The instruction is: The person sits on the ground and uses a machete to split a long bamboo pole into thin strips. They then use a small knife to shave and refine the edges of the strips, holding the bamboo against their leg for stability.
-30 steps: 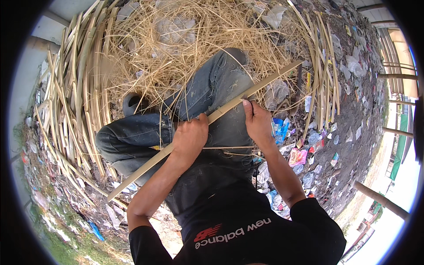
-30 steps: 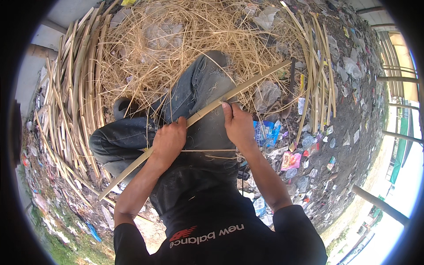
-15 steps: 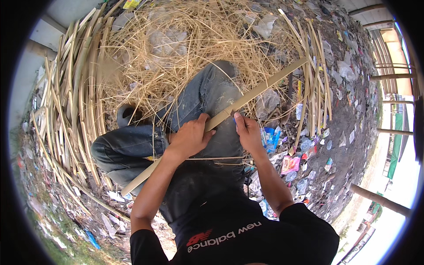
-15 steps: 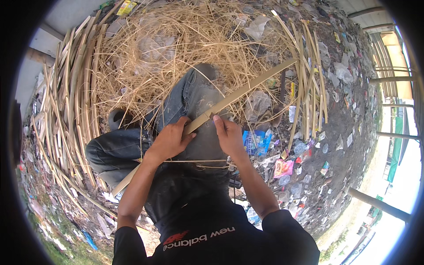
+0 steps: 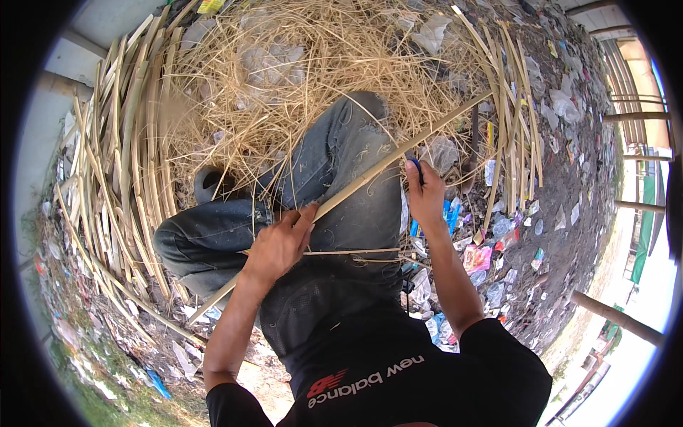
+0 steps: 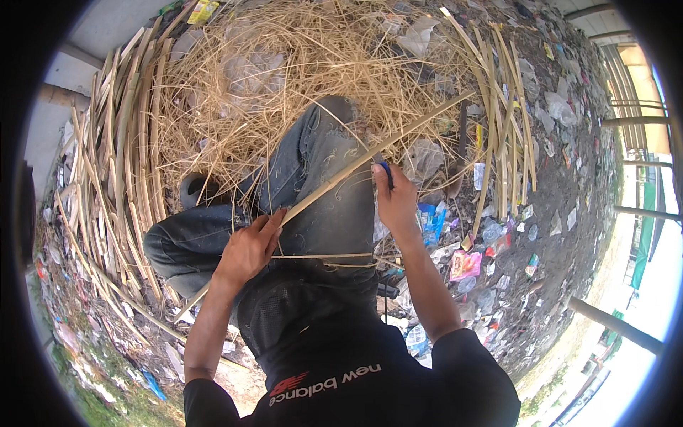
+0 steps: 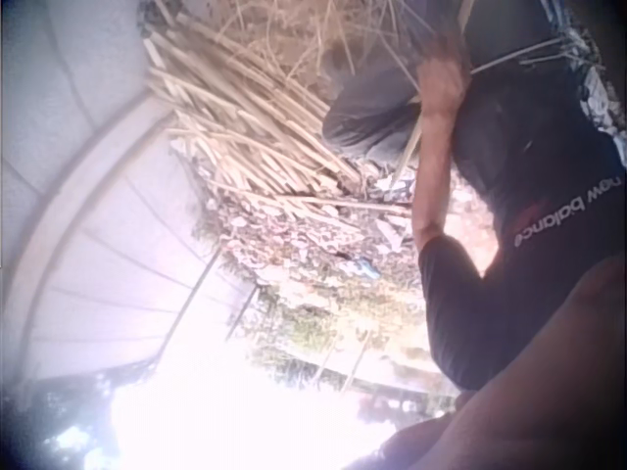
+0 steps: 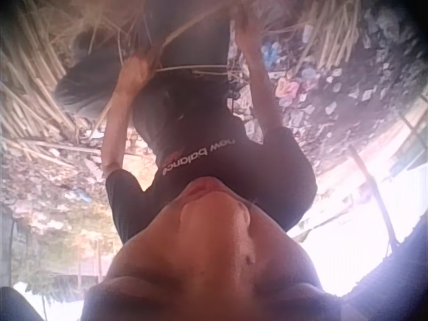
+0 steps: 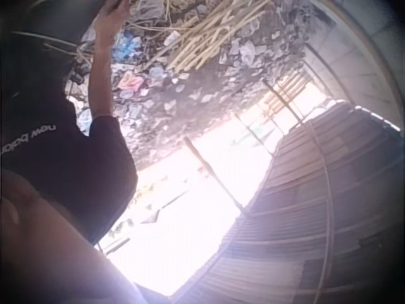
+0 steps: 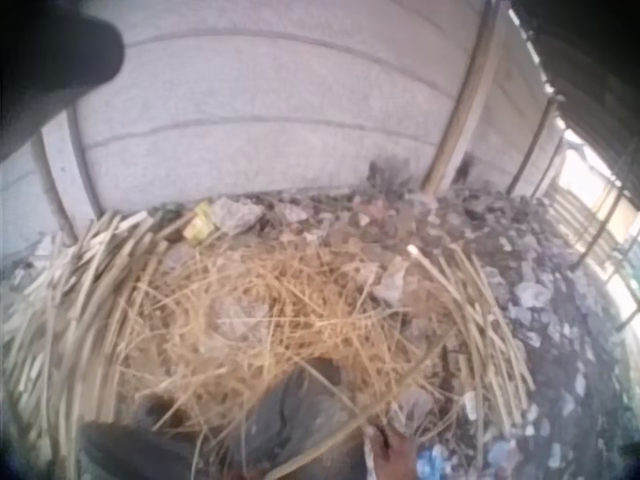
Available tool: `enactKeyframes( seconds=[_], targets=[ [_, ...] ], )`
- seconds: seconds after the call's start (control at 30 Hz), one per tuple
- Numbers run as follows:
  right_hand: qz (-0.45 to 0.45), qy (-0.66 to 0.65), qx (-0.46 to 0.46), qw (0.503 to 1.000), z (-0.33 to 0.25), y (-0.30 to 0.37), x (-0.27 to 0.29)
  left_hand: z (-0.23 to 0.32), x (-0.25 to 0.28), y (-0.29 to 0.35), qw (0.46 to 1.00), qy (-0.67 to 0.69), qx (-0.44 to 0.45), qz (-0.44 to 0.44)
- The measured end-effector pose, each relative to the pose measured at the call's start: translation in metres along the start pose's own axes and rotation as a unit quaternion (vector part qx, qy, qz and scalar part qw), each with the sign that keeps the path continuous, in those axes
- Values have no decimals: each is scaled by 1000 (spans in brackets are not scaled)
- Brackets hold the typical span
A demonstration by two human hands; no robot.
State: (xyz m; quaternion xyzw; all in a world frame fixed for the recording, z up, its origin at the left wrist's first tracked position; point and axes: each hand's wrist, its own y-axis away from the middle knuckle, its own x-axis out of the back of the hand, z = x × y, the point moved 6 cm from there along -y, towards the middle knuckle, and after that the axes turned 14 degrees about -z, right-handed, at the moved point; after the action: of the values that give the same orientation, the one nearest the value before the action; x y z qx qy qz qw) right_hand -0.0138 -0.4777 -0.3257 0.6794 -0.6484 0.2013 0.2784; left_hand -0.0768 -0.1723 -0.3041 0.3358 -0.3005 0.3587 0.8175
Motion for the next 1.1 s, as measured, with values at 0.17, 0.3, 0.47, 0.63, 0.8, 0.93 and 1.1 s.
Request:
enactKeyframes(
  seconds=[0.17, 0.3, 0.47, 0.63, 0.8, 0.93, 1.1],
  targets=[
    [0, -8, 5, 1000, 6, -3, -11, -2, 3, -5, 999, 39, 13, -17],
    [-13, -49, 18, 999, 1, -4, -20, -1, 4, -8, 998, 67, 9, -12],
    [-116, 29, 10, 993, -20, 2, -31, 7, 2, -22, 997, 83, -3, 11],
    [-98, -19, -4, 995, -13, 2, -22, 20, 17, -47, 997, 73, -17, 0],
    [26, -64, -21, 997, 14, -9, 0, 7, 20, -37, 994, 102, -38, 9],
    [22, -18, -43, 999, 9, -31, 13, 2, 20, -31, 994, 105, -18, -17],
    [-48, 0, -17, 999, -12, -25, -11, 0, 14, -33, 995, 98, -9, -14]
  ],
)
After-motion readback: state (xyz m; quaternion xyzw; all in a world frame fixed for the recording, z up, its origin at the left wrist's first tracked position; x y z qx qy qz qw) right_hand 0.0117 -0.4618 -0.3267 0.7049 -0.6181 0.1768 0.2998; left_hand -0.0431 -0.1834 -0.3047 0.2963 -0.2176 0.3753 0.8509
